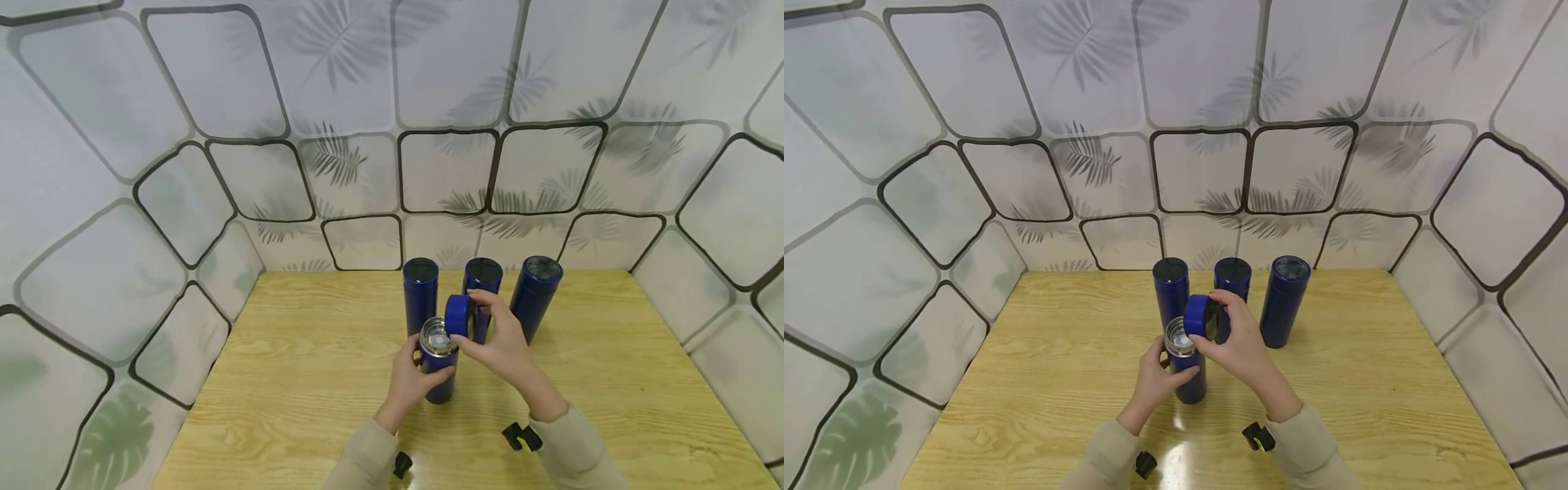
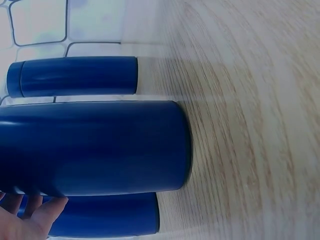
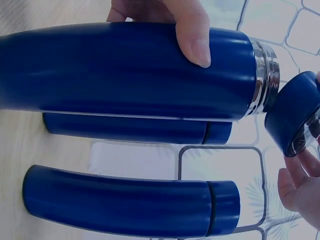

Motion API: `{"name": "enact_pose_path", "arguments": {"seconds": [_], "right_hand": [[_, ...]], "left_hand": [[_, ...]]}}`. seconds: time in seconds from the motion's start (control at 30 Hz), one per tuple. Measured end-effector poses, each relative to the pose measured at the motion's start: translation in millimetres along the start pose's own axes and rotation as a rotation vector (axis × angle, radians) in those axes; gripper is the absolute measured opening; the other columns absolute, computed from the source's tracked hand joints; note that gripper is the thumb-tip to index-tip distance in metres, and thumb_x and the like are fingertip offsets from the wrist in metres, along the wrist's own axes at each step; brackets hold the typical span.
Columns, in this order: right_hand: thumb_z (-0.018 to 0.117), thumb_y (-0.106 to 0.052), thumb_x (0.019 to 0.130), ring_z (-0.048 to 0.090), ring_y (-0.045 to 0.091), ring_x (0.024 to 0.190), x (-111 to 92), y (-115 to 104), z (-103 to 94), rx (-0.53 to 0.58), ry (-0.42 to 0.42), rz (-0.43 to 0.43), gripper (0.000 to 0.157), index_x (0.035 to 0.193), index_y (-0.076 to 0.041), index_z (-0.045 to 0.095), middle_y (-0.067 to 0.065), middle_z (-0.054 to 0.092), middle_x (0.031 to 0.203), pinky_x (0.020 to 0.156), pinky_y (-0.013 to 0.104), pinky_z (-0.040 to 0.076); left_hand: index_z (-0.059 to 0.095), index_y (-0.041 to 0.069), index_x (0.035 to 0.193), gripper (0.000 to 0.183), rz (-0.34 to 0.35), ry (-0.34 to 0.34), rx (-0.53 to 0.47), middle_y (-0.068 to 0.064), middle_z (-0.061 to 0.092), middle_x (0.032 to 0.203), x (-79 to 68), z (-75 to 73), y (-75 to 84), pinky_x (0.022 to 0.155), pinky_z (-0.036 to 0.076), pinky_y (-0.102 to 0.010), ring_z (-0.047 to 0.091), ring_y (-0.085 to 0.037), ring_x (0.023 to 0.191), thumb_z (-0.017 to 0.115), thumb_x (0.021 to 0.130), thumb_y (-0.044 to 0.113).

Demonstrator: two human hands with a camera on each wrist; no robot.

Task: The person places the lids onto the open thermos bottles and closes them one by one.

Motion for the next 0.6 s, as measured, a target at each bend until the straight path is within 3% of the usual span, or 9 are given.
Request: {"name": "enact_pose_path", "arguments": {"seconds": [0.27, 0.5, 0.6], "right_hand": [[0.081, -0.010, 0.058, 0.048, 0.031, 0.102, 5, -11, 8.4, -0.087, -0.049, -0.047, 0.075, 0.120, 0.006, 0.042, 0.019, 0.048, 0.115, 0.080, 0.047, 0.041], [0.080, -0.016, 0.063, 0.047, 0.027, 0.099, 10, -12, 18.0, -0.127, -0.130, -0.007, 0.072, 0.121, 0.002, 0.043, 0.016, 0.047, 0.113, 0.074, 0.043, 0.044], [0.079, -0.017, 0.064, 0.046, 0.028, 0.099, 11, -12, 24.3, -0.129, -0.170, -0.005, 0.069, 0.121, 0.002, 0.043, 0.016, 0.047, 0.114, 0.071, 0.040, 0.046]], "left_hand": [[0.048, 0.002, 0.117, 0.055, -0.077, -0.051, -0.028, -0.008, 0.056, 0.106, -0.3, 3.1, -8.3, 0.075, 0.045, -0.036, 0.052, -0.019, 0.094, 0.074, 0.071, 0.015], [0.048, 0.009, 0.119, 0.058, -0.053, -0.055, -0.031, -0.001, 0.055, 0.108, 0.9, 13.1, -44.1, 0.074, 0.046, -0.032, 0.051, -0.016, 0.095, 0.075, 0.070, 0.025], [0.048, 0.010, 0.119, 0.058, -0.042, -0.053, -0.038, -0.002, 0.055, 0.109, 0.9, 13.3, -44.9, 0.074, 0.046, -0.033, 0.052, -0.017, 0.095, 0.075, 0.070, 0.026]]}}
Point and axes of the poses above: each hand's wrist, its own x-axis towards the middle knuckle, its own z-axis out of the palm, y = z × x, the point moved 10 cm from there along x, towards the middle knuckle
